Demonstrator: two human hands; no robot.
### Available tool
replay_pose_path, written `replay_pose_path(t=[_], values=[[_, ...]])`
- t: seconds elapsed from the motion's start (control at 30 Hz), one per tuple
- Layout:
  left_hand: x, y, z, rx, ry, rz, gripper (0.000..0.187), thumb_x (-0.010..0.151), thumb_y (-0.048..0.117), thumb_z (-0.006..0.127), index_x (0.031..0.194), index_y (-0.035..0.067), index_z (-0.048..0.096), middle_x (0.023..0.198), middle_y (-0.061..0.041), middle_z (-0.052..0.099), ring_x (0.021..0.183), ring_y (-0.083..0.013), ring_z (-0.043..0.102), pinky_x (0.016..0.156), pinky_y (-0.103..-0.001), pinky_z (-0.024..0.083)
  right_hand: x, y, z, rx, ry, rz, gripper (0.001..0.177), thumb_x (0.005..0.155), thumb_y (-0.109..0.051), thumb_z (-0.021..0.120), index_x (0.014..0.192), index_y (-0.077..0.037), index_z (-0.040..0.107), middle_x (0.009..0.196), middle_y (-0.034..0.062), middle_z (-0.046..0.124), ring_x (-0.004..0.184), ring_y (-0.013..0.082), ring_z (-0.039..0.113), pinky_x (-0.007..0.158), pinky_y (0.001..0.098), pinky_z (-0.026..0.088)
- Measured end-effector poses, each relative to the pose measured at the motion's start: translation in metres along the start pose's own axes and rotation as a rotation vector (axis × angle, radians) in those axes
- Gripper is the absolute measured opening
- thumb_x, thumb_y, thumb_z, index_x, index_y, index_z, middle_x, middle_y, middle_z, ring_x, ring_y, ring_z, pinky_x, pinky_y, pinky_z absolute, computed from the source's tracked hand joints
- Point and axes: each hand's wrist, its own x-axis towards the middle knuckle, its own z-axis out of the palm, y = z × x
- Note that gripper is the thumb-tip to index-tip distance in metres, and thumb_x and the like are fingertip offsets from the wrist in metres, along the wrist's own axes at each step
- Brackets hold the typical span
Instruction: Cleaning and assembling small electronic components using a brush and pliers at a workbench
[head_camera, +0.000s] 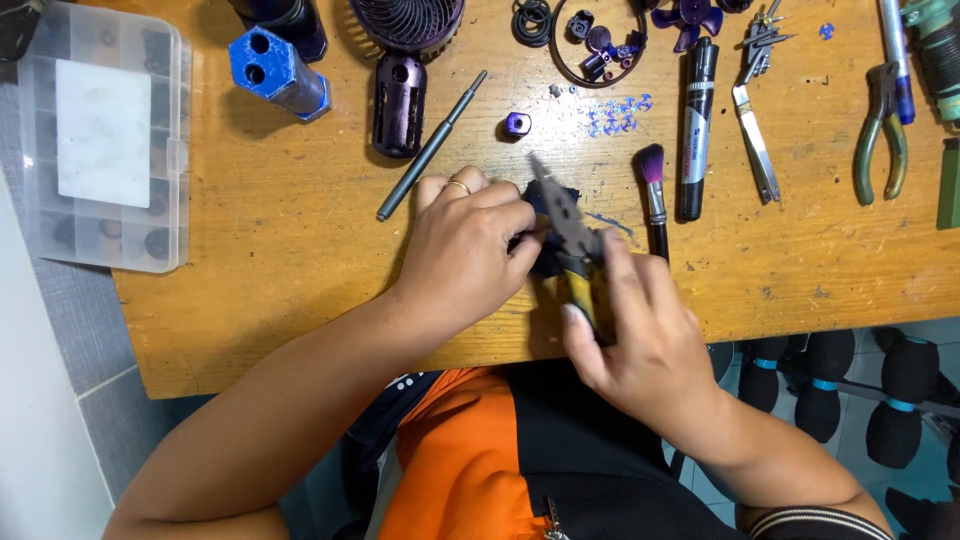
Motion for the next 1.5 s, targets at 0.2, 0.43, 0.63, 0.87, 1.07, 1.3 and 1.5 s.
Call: replay_pose_path(t=[0.2, 0.43, 0.63, 0.87, 1.07, 1.3, 1.5], values=[[-0.001, 0.0, 0.002, -0.019, 0.004, -0.015, 0.003, 0.09, 0.026, 0.085, 0.089, 0.023, 0.084, 0.088, 0.002, 0.074, 0.099, -0.0266, 0.068, 0.095, -0.048, 0.045, -0.006, 0.006, 0.01, -0.012, 0.061, -0.031, 0.082, 0.1, -0.034, 0.077, 0.166, 0.012, 0.06, 0.117, 0.0218, 0.067, 0.09, 0.0437, 0.08, 0.063, 0.0557, 0.068], [-0.002, 0.0, 0.002, -0.01, 0.0, -0.023, 0.004, 0.091, 0.027, 0.086, 0.089, 0.023, 0.084, 0.089, 0.003, 0.075, 0.099, -0.0254, 0.068, 0.095, -0.048, 0.045, -0.007, 0.001, -0.002, -0.014, 0.069, -0.005, 0.083, 0.1, -0.037, 0.079, 0.166, 0.01, 0.061, 0.12, 0.0212, 0.068, 0.096, 0.0431, 0.08, 0.071, 0.0541, 0.068], [0.002, 0.005, -0.007, -0.013, 0.019, 0.002, 0.002, 0.093, 0.026, 0.084, 0.093, 0.024, 0.084, 0.089, 0.003, 0.075, 0.098, -0.0264, 0.069, 0.094, -0.047, 0.046, -0.011, 0.031, -0.006, -0.032, 0.083, 0.017, 0.079, 0.099, -0.033, 0.082, 0.162, 0.012, 0.066, 0.115, 0.0233, 0.068, 0.091, 0.0443, 0.077, 0.071, 0.0555, 0.065], [0.006, 0.007, -0.02, -0.065, -0.063, -0.038, 0.006, 0.103, 0.029, 0.085, 0.106, 0.025, 0.088, 0.101, 0.008, 0.082, 0.101, -0.0268, 0.068, 0.093, -0.049, 0.042, -0.014, 0.088, -0.051, -0.148, 0.212, 0.159, 0.069, 0.12, -0.01, 0.07, 0.179, 0.021, 0.052, 0.124, 0.0359, 0.063, 0.081, 0.0405, 0.061, 0.076, 0.0562, 0.054], [0.011, 0.007, -0.048, -0.895, -0.22, -0.48, 0.012, 0.107, 0.01, 0.082, 0.118, 0.006, 0.084, 0.094, -0.001, 0.078, 0.075, -0.0067, 0.059, 0.065, -0.021, 0.05, -0.015, 0.12, -0.055, -0.279, 0.193, 0.266, 0.063, 0.12, -0.002, 0.076, 0.176, 0.021, 0.058, 0.134, 0.0403, 0.066, 0.102, 0.0547, 0.07, 0.091, 0.0626, 0.058], [0.007, -0.02, -0.029, -1.833, -0.205, -0.567, 0.007, 0.109, 0.004, 0.074, 0.116, 0.007, 0.076, 0.096, -0.009, 0.071, 0.089, -0.0205, 0.068, 0.08, -0.032, 0.054, -0.018, 0.135, -0.043, -0.323, 0.129, 0.335, 0.066, 0.12, -0.008, 0.078, 0.176, 0.019, 0.054, 0.14, 0.0409, 0.061, 0.115, 0.0602, 0.068, 0.097, 0.0663, 0.057], [0.008, -0.017, -0.032, -1.762, -0.217, -0.519, 0.007, 0.111, 0.006, 0.074, 0.116, 0.009, 0.078, 0.098, -0.007, 0.072, 0.09, -0.0183, 0.068, 0.082, -0.031, 0.056, -0.012, 0.129, -0.045, -0.326, 0.12, 0.291, 0.065, 0.117, -0.001, 0.08, 0.171, 0.022, 0.054, 0.139, 0.0396, 0.054, 0.129, 0.061, 0.058, 0.11, 0.0688, 0.052]])
